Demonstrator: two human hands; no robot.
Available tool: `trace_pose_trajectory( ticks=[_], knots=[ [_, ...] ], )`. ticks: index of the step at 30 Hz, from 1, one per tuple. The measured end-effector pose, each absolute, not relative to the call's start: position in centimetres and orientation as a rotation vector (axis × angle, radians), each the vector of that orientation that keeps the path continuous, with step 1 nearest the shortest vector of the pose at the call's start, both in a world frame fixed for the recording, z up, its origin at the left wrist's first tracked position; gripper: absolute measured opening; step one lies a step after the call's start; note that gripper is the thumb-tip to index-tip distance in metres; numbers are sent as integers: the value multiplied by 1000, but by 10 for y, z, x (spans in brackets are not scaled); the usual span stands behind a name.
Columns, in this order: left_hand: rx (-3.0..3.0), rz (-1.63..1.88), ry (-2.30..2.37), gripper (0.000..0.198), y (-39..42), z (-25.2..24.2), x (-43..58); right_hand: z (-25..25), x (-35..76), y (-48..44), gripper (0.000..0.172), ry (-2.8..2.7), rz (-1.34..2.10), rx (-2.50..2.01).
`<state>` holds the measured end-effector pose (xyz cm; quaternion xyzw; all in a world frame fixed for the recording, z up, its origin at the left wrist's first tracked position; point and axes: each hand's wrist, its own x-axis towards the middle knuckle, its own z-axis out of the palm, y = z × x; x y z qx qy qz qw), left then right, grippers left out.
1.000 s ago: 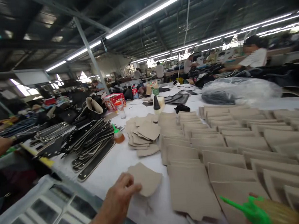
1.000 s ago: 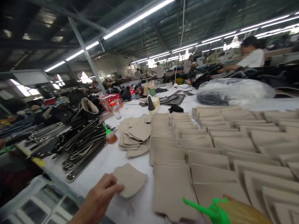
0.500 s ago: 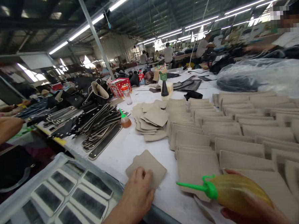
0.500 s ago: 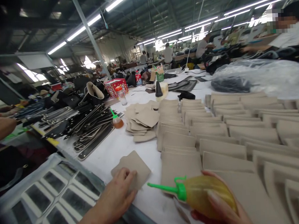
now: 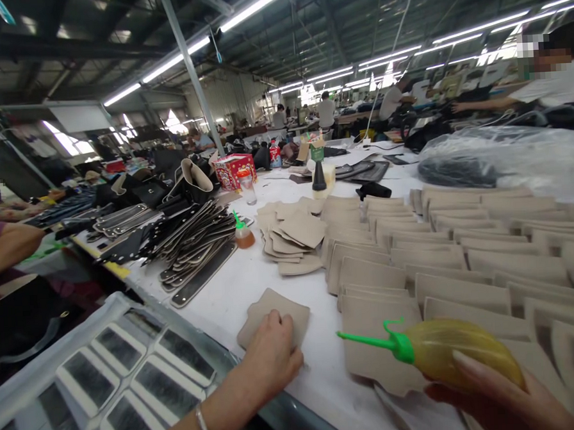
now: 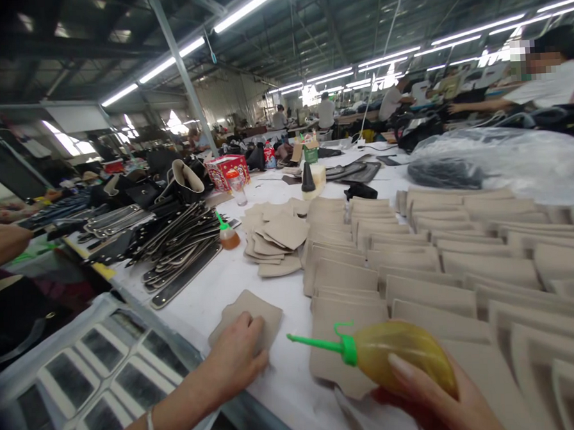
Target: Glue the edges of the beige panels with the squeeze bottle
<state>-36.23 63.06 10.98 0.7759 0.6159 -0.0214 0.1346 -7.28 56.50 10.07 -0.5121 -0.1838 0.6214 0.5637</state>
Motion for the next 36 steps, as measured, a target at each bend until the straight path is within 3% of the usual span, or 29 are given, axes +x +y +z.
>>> trace_pose_trajectory(
  ticks=[4,12,19,29,36],
  knots=[
    [2248,-60,1781,30,632,110,-364,117,-80,576,72,-607,1339,-1225],
    [2236,-162,1843,33,638,112,-343,125,-100,588,63,-835,1292,-1237],
    [2317,-165,1726,29,647,117,-354,137,-108,598,73,-815,1125,-1360],
    [2368,148,1494,51,662,104,-374,120,-118,620,64,-1309,790,-1453],
    [2344,248,1499,53,666,98,-371,119,-141,633,56,-1558,486,-1455]
  ],
)
